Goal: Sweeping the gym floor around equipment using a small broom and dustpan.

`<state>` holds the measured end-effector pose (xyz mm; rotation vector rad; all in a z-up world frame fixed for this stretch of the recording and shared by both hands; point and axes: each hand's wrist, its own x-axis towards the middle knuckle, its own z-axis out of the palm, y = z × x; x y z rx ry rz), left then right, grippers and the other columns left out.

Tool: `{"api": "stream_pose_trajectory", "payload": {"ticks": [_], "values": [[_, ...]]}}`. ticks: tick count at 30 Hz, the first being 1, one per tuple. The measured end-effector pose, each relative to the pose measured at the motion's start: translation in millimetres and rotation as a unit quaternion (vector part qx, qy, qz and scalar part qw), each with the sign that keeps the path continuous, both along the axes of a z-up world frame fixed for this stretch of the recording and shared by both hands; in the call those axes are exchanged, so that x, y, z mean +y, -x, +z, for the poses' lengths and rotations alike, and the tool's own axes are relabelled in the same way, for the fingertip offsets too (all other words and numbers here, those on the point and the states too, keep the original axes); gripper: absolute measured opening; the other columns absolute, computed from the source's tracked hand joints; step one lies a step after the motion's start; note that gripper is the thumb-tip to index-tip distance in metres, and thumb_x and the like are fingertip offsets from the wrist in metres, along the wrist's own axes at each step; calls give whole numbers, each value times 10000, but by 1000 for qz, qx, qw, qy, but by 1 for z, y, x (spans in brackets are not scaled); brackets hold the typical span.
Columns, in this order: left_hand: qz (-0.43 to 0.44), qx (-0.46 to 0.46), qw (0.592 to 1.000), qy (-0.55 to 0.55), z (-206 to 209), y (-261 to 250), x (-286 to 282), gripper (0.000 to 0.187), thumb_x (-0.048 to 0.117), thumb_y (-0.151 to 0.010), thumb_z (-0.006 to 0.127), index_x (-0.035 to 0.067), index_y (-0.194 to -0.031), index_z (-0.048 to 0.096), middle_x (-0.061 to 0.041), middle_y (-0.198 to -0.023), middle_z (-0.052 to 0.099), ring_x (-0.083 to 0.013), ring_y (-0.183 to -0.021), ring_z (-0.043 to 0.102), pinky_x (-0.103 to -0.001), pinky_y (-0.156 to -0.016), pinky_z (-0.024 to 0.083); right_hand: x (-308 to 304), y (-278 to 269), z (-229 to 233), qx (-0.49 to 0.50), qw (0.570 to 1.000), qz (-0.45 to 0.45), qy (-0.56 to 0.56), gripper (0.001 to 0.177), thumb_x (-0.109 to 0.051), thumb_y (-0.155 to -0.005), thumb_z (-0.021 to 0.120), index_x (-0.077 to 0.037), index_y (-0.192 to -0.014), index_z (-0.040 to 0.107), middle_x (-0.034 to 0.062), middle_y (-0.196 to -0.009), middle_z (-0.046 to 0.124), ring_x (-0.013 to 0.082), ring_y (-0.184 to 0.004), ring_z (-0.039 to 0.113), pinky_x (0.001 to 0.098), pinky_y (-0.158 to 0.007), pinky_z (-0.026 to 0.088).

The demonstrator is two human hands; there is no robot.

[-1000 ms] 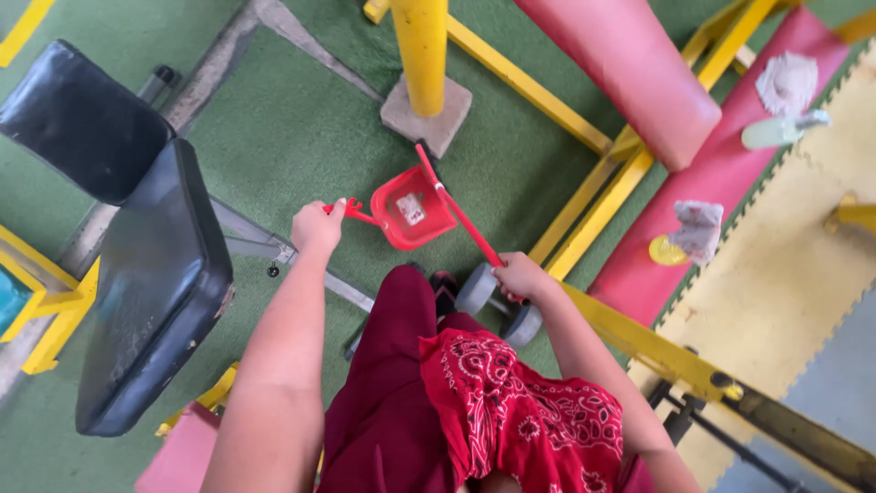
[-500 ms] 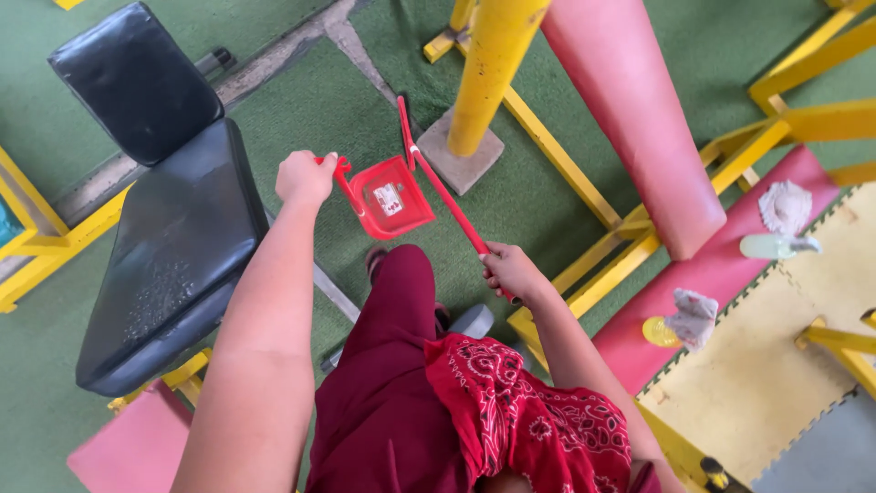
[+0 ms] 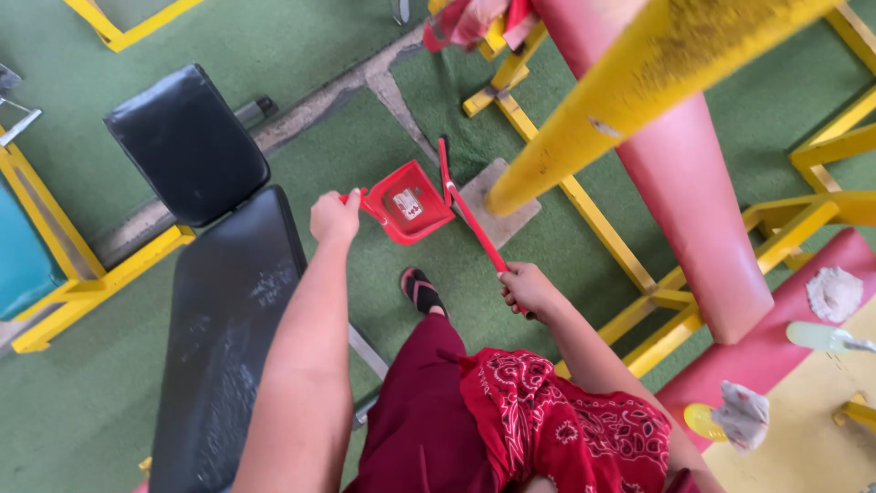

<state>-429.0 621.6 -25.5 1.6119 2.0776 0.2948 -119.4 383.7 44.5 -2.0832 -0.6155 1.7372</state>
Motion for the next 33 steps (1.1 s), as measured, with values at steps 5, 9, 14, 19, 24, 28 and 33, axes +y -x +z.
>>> {"api": "stream_pose_trajectory", "payload": {"ticks": [5,9,14,19,24,28,33], "values": [[-9,0,1000,-1,-20,21,42,507,572,-920,659,75,-900,758,-189,-928,744,-401,-907,719,-525,-772,558,67,6,7,10,1000,16,10,254,-284,-1020,531,-72,-1129,619,17,-660,531,115,-426,469,287,-344,307],[-4,-4,1000,-2,-28,37,64,526,573,-934,650,57,-899,748,-199,-922,741,-412,-900,716,-532,-773,552,101,8,-7,22,1000,10,2,244,-261,-989,529,-178,-1196,626,13,-663,524,112,-437,462,285,-362,338],[27,-9,1000,-1,-29,56,80,527,575,-934,643,58,-893,741,-203,-912,740,-417,-900,712,-534,-780,549,143,15,-25,33,999,34,-19,287,-245,-1015,538,-68,-1226,620,21,-700,543,115,-465,487,283,-379,372],[73,-27,997,5,-23,68,97,544,580,-931,637,46,-865,718,-198,-894,737,-418,-893,711,-529,-774,548,203,24,-28,33,998,61,-13,346,-252,-1032,516,-45,-1299,596,23,-717,546,115,-467,481,281,-379,360],[97,-40,994,-21,-33,71,138,548,579,-936,636,41,-855,704,-210,-878,726,-435,-884,699,-534,-764,536,288,29,-14,51,996,71,-27,366,-237,-995,520,-137,-1337,606,19,-718,550,103,-464,479,277,-377,359],[97,-45,993,-39,-34,61,191,561,578,-948,627,30,-842,687,-216,-875,717,-437,-872,693,-532,-755,534,358,5,-54,51,994,87,-43,242,-219,-989,551,-88,-1185,602,26,-717,567,104,-464,481,283,-374,358],[77,-37,996,-21,-40,39,258,520,564,-922,628,53,-841,689,-207,-866,715,-432,-858,692,-539,-732,530,437,-4,-34,-6,993,120,15,165,-225,-972,573,-67,-943,616,28,-617,538,126,-423,475,298,-373,298]]}}
